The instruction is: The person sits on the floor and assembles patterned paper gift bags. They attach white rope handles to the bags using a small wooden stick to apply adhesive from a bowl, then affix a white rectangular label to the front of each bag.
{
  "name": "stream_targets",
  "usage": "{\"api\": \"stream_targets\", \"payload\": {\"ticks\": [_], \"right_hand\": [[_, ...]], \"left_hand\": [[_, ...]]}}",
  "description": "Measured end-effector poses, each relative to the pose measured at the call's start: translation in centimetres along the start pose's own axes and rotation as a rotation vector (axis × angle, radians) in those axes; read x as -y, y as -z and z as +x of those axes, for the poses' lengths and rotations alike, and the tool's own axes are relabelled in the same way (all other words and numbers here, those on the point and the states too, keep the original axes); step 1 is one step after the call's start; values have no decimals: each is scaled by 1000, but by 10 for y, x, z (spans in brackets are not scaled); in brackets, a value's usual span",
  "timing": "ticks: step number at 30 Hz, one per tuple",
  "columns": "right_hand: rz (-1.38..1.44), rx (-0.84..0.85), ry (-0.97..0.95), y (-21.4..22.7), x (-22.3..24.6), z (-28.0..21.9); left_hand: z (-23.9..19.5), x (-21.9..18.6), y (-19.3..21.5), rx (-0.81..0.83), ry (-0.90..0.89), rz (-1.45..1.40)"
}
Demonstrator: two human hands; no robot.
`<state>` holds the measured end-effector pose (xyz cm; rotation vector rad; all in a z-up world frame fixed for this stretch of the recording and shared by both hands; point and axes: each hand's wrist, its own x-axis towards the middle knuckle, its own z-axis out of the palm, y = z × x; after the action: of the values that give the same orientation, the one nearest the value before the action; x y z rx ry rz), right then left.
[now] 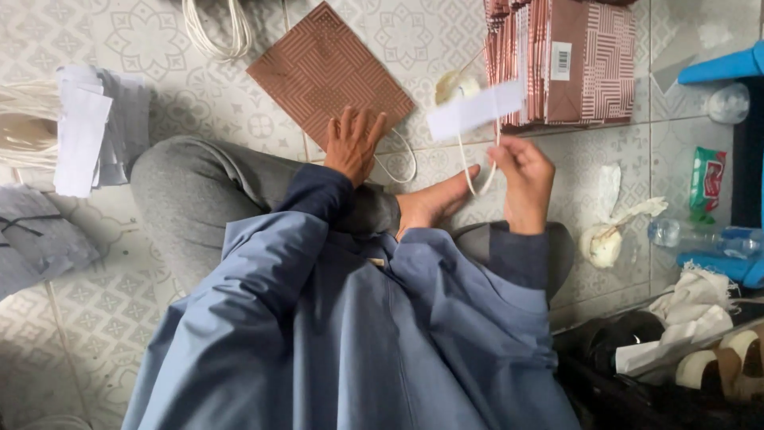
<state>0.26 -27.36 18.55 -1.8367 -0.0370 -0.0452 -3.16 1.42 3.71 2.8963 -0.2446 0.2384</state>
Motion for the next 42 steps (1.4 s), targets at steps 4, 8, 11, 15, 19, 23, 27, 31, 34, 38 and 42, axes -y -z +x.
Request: {"api": "stream_targets", "payload": {"ticks": [4, 8, 11, 15, 19, 23, 27, 31, 34, 38, 42], "right_hand": [[-95, 84, -62, 37, -42, -22], [-163, 264, -154, 32, -60, -20], [-148, 376, -166, 1, -78, -12], [-116, 423, -139, -49, -86, 7], [-75, 398, -167, -84, -117, 25], [-213, 345, -113, -100, -146, 42], [-397, 284, 44, -112, -135, 39], [-525, 235, 193, -125, -133, 35], [-621, 223, 295, -133, -137, 30], [-737, 210, 400, -141, -137, 23], [-775, 234, 418, -142, -135, 20]], "left_hand": [[6, 3, -55, -342, 40, 110], [11, 16, -66, -314, 147, 18], [7, 25, -59, -254, 177, -49], [7, 33, -34, -245, 120, -122], [3, 41, -31, -220, 108, -149], [2, 45, -31, -199, 102, -152], [4, 40, -33, -170, 96, -159], [3, 40, -32, -143, 97, -164], [4, 37, -25, -133, 99, -167], [4, 38, -26, -108, 77, -215], [5, 38, -34, -88, 65, -220]]}}
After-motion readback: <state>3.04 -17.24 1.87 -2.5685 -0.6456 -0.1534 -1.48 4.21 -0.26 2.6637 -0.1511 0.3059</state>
